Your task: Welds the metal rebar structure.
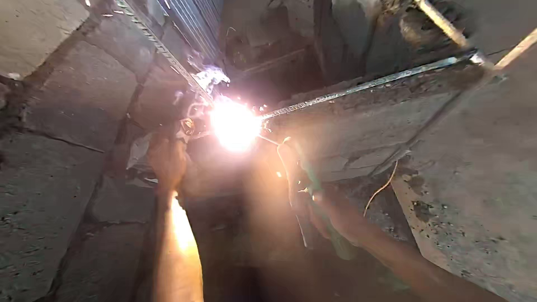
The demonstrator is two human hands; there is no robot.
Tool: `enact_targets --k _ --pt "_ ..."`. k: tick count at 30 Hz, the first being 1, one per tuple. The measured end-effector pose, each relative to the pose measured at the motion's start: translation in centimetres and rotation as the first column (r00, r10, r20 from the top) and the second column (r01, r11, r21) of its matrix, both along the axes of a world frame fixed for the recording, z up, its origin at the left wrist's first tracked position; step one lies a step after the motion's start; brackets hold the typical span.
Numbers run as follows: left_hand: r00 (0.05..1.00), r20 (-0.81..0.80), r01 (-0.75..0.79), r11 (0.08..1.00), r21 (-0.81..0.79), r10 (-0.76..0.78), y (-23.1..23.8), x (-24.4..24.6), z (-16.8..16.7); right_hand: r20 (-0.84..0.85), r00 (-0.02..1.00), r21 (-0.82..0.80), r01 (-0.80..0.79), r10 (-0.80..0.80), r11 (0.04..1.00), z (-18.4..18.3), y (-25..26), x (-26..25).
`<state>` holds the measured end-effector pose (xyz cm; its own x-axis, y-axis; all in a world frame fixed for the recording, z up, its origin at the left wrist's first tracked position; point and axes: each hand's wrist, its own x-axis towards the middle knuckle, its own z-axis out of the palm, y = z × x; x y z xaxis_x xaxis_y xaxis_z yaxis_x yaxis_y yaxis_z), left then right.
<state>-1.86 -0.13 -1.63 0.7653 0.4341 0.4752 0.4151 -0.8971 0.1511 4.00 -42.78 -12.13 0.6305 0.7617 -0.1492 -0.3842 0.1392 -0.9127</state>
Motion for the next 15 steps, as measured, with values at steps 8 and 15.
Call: enact_targets --k 8,15 --pt "1.0 0.001 -0.003 0.999 -0.049 0.003 -0.1 0.4 0.4 -0.01 1.0 0.005 0.008 -0.007 1.0 0.2 0.0 0.1" --pt "0.981 -0.006 -0.188 0.933 -0.307 0.196 -0.2 -2.5 -1.8 -0.025 1.0 -0.017 0.0 -0.001 1.0 0.4 -0.1 0.0"
